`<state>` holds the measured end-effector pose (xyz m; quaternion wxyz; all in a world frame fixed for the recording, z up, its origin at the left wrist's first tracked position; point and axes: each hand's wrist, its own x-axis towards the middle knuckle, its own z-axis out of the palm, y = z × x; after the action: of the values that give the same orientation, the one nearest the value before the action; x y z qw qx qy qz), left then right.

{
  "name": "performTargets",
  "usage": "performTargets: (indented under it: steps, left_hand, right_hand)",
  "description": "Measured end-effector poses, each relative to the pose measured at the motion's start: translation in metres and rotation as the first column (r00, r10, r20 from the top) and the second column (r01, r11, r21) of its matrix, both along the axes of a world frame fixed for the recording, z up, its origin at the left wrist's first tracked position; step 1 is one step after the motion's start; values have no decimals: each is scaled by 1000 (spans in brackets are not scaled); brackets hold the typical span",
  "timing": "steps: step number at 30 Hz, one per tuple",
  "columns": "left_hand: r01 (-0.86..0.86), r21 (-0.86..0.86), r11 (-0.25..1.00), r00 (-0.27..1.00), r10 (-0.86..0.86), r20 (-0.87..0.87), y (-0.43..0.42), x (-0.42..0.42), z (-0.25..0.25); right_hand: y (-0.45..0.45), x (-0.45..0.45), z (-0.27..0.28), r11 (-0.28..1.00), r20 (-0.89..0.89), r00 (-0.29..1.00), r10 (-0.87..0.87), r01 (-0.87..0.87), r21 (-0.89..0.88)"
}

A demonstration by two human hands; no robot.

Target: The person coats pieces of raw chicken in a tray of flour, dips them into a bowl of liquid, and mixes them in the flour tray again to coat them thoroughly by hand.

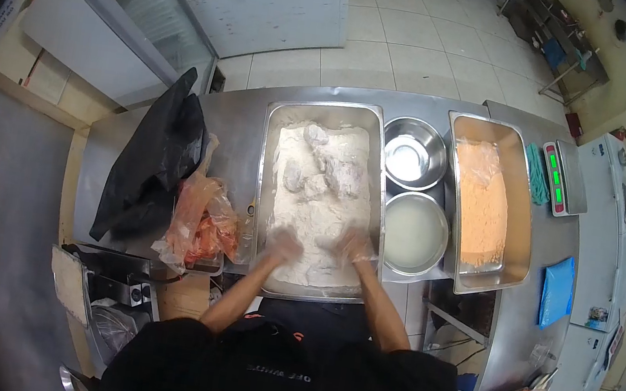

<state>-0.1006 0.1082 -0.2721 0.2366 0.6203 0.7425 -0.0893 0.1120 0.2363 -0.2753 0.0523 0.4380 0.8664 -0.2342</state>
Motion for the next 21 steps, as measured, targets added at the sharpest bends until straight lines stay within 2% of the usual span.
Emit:
performTargets:
  steps: [1, 3, 4, 5, 7, 8, 9, 11, 13, 14, 16, 17, 18, 19, 20, 21]
  left_hand:
    - [-303, -125, 945, 938, 319, 136, -6, 12, 11]
    - [-494, -217, 842, 723, 536, 436, -14, 16, 0]
    - [-566, -277, 777, 563, 609, 558, -11, 12, -8]
    - [-615, -355, 704, 378, 658, 652, -12, 10, -19]
    - [-636, -540, 551, -39, 676, 736, -21, 9, -31]
    - [-641, -466, 609, 6, 612, 791, -15, 10, -3]
    - [-640, -390, 662, 50, 543, 838, 1, 13, 57]
    - [-658, -307, 688, -28, 385, 922, 33, 9, 72]
    - [-657, -54, 752, 12, 83, 997, 53, -6, 33]
    - [-588, 206, 782, 155, -142, 978, 57, -22, 24]
    - [-447, 262, 855, 365, -93, 926, 40, -53, -26]
    - [-303, 90, 949, 672, 146, 726, 43, -55, 1]
    - [-80, -93, 992, 886, 113, 450, 41, -50, 27]
    - [132, -176, 975, 948, -73, 309, 28, -41, 31]
    - [308, -182, 934, 934, -261, 243, 9, -25, 29]
    - [392, 18, 920, 915, -392, 94, -16, -6, -10]
  right_hand:
    - [-19, 0, 2, 1000, 29, 999, -13, 14, -15]
    - [-39, -5, 2, 993, 39, 998, -50, 54, -106]
    - [-35, -9, -11, 975, -26, 998, -54, 47, -219]
    - [-30, -13, 4, 933, -128, 982, -141, 88, -349]
    - [-24, -20, 61, 789, -278, 897, -343, 115, -603]
    - [-24, -24, 55, 753, -502, 747, -437, -1, -658]
    - [-22, -26, 50, 723, -595, 638, -488, -86, -685]
    - [-8, -30, 34, 674, -640, 528, -558, -161, -721]
    - [13, -26, 15, 644, -617, 537, -575, -168, -746]
    - [27, -18, 10, 646, -599, 579, -553, -155, -747]
    - [45, 2, 5, 709, -547, 721, -426, -109, -696]
    - [46, 13, 5, 804, -485, 827, -284, -70, -591]
    - [39, 23, 4, 885, -387, 911, -140, -60, -462]
    - [24, 31, 2, 942, -267, 964, -15, -76, -327]
    - [4, 37, -3, 970, -156, 986, 65, -99, -224]
    - [-19, 39, -10, 982, -100, 991, 86, -102, -159]
